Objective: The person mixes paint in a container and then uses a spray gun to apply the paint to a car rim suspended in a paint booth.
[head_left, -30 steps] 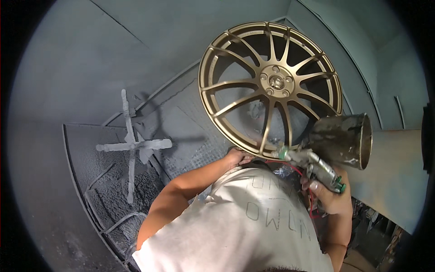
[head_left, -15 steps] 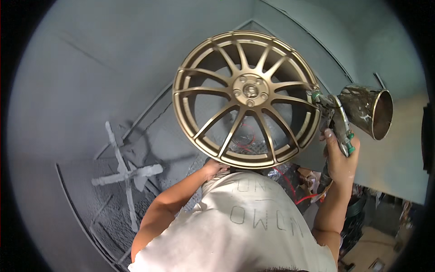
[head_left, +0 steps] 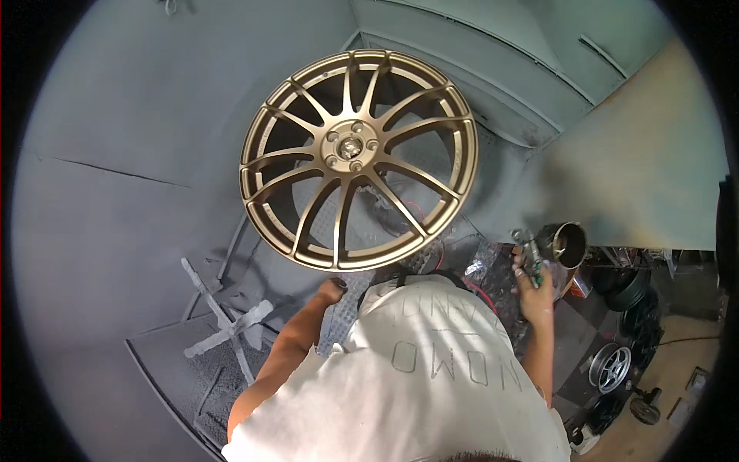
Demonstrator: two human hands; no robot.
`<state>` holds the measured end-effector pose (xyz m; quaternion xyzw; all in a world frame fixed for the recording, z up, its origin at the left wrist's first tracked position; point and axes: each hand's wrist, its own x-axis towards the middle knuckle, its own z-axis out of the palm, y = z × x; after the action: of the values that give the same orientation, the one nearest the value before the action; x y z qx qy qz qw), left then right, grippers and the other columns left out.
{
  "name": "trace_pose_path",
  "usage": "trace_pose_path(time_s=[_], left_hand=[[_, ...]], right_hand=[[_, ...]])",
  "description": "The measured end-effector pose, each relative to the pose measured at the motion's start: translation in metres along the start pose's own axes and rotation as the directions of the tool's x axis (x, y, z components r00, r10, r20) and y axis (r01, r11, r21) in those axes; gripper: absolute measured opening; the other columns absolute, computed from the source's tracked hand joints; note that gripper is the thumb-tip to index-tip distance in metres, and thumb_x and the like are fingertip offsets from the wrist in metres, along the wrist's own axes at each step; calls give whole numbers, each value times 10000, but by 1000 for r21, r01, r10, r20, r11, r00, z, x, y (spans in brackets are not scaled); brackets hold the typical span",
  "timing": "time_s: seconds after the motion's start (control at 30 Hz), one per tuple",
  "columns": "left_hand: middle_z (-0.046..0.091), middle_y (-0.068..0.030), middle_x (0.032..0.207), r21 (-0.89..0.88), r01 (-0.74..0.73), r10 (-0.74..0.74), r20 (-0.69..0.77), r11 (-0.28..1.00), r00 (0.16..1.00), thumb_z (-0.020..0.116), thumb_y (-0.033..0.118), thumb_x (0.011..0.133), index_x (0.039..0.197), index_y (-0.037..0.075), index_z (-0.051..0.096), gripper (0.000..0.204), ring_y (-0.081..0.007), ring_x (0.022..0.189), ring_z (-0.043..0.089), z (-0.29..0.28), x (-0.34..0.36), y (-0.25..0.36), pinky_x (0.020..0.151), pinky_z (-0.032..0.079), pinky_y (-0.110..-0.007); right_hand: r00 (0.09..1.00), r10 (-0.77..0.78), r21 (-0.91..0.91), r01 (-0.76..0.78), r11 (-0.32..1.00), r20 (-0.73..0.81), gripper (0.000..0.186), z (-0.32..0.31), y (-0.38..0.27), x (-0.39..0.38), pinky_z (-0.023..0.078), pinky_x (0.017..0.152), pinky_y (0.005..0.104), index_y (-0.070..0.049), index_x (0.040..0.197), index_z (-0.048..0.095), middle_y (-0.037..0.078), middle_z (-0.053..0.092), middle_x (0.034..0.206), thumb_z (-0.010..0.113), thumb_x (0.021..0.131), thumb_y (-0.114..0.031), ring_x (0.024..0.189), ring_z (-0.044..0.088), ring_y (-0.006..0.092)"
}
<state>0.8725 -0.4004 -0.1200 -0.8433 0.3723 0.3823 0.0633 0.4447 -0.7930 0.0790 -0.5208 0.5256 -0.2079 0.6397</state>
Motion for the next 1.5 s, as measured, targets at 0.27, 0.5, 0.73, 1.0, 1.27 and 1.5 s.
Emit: trace_pose_path(time_s=[0.27,0.5,0.73,1.0,1.27,1.5], left_hand=[[653,-95,1166,-928,180,-207,115,326,971,545,233,955,1181,39,601,303,-233,999,633,0,-18,144,848,502,-378],[653,-66,1117,-824,-167,291,-2,542,957,586,216,972,1167,45,612,260,-174,1001,604,-47,-23,343,886,485,-332],[633,-27,865,-772,-523,819,-7,360,574,781,120,820,911,14,584,242,-97,831,578,-100,-78,492,742,476,-281],[423,59,669,-893,-427,827,-130,142,546,800,5,767,668,114,347,476,-50,701,457,-100,-96,510,624,411,-246],[629,-55,817,-639,-714,841,-190,285,506,774,146,817,779,43,570,231,-178,785,595,-123,-107,482,774,485,-321],[677,-110,1095,-631,-723,915,-53,280,400,643,253,929,1063,28,653,262,-212,1104,600,-183,-140,431,977,435,-346]], right_hand=[[961,233,75,-246,966,152,274,-24,111,0,511,713,285,-12,1151,615,53,685,984,619,879,-49,776,627,138],[942,-51,169,-7,986,333,328,-48,37,7,510,550,247,-15,1205,589,57,672,1080,643,919,-167,763,593,89],[921,-166,166,113,980,352,309,-55,-59,7,530,695,281,8,1174,593,64,676,1055,648,930,-172,828,632,135],[792,-402,445,186,876,460,363,-60,-108,-21,497,919,367,49,1259,557,155,637,1187,584,938,-118,1060,613,222],[702,-410,402,189,896,583,383,-34,-142,-41,512,908,378,69,1231,563,164,645,1145,599,942,-179,1055,620,256],[567,-264,222,143,965,781,367,2,-209,-52,560,655,275,83,1185,585,171,663,1079,626,900,-145,912,654,195]])
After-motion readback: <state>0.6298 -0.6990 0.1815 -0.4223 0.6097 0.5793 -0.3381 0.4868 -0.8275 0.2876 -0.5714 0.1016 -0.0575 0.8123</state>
